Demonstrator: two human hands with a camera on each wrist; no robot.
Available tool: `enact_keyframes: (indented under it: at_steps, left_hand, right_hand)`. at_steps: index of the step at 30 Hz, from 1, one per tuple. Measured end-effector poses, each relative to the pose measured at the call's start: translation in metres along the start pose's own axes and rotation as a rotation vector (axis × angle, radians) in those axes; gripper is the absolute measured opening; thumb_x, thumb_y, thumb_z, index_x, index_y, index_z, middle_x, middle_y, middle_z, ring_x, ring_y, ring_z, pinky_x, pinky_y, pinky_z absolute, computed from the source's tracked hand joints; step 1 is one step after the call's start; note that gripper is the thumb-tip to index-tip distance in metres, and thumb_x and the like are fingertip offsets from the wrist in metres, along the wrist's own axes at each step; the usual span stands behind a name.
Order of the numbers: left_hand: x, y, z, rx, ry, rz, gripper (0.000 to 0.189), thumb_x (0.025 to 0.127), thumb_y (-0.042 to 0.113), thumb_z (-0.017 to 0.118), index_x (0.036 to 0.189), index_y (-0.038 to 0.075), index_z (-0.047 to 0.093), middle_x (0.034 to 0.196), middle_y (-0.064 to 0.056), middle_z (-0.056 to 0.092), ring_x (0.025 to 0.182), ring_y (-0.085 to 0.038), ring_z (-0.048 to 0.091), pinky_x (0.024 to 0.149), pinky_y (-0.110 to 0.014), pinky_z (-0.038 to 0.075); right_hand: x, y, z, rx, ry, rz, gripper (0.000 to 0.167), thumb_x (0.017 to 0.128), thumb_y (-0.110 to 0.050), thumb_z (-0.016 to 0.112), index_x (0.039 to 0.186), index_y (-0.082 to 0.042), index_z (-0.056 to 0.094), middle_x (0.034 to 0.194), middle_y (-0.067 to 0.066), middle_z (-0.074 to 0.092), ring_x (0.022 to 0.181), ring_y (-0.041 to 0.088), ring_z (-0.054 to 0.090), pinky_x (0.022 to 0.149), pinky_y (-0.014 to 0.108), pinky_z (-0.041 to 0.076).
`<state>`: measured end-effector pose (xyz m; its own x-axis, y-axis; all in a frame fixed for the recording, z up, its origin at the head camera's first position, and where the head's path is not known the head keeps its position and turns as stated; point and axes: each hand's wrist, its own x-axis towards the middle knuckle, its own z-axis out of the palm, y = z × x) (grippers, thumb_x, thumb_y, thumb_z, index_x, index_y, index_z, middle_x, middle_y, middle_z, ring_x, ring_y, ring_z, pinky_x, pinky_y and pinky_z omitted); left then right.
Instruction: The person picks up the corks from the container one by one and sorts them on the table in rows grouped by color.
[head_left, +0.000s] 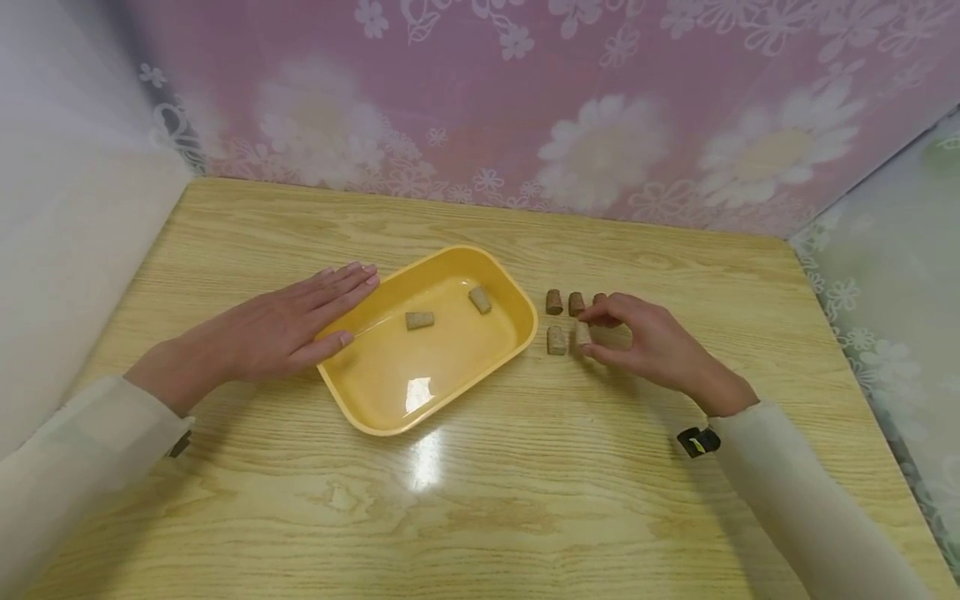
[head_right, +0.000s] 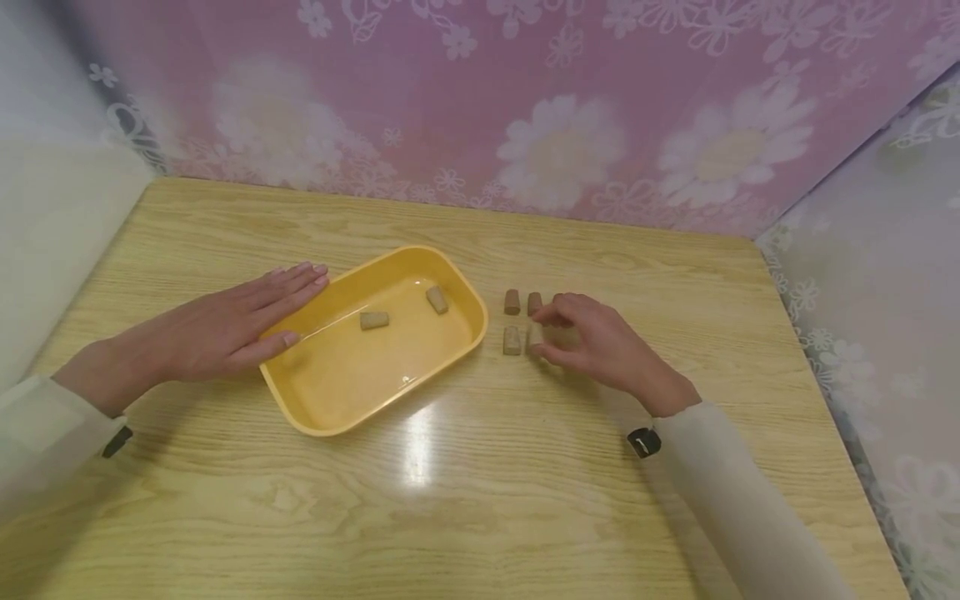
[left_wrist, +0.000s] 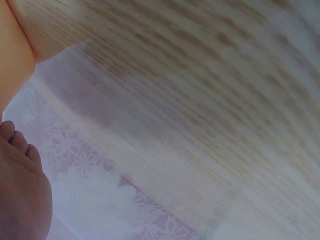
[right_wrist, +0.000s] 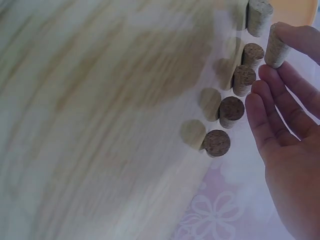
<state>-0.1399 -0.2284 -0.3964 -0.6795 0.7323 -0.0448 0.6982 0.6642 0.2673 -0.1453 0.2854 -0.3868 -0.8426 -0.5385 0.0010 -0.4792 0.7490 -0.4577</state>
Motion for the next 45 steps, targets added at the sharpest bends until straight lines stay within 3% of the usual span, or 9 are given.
enact_keyframes:
  at_steps: [14, 45]
  left_hand:
    - [-0.0002, 0.001, -0.0012, -0.003, -0.009, -0.01, 0.074, 0.118, 0.041, 0.044, 0.177, 0.022, 0.004, 0.186, 0.0, 0.006, 0.172, -0.026, 0.011, 0.139, -0.028, 0.002]
    - [0.0005, -0.0004, 0.0003, 0.0, 0.01, 0.012, 0.074, 0.118, 0.039, 0.046, 0.177, 0.02, 0.006, 0.185, -0.003, 0.009, 0.172, -0.027, 0.012, 0.138, -0.025, -0.002]
  right_hand:
    - [0.0005, 0.0064, 0.0073, -0.043, -0.04, 0.05, 0.039, 0.098, -0.024, 0.084, 0.133, -0.009, 0.073, 0.123, 0.009, 0.073, 0.111, 0.028, 0.069, 0.099, 0.056, 0.059]
    - [0.003, 0.0052, 0.0095, -0.041, -0.058, 0.027, 0.04, 0.1, -0.027, 0.083, 0.134, -0.009, 0.074, 0.117, 0.007, 0.071, 0.108, 0.024, 0.067, 0.096, 0.052, 0.058]
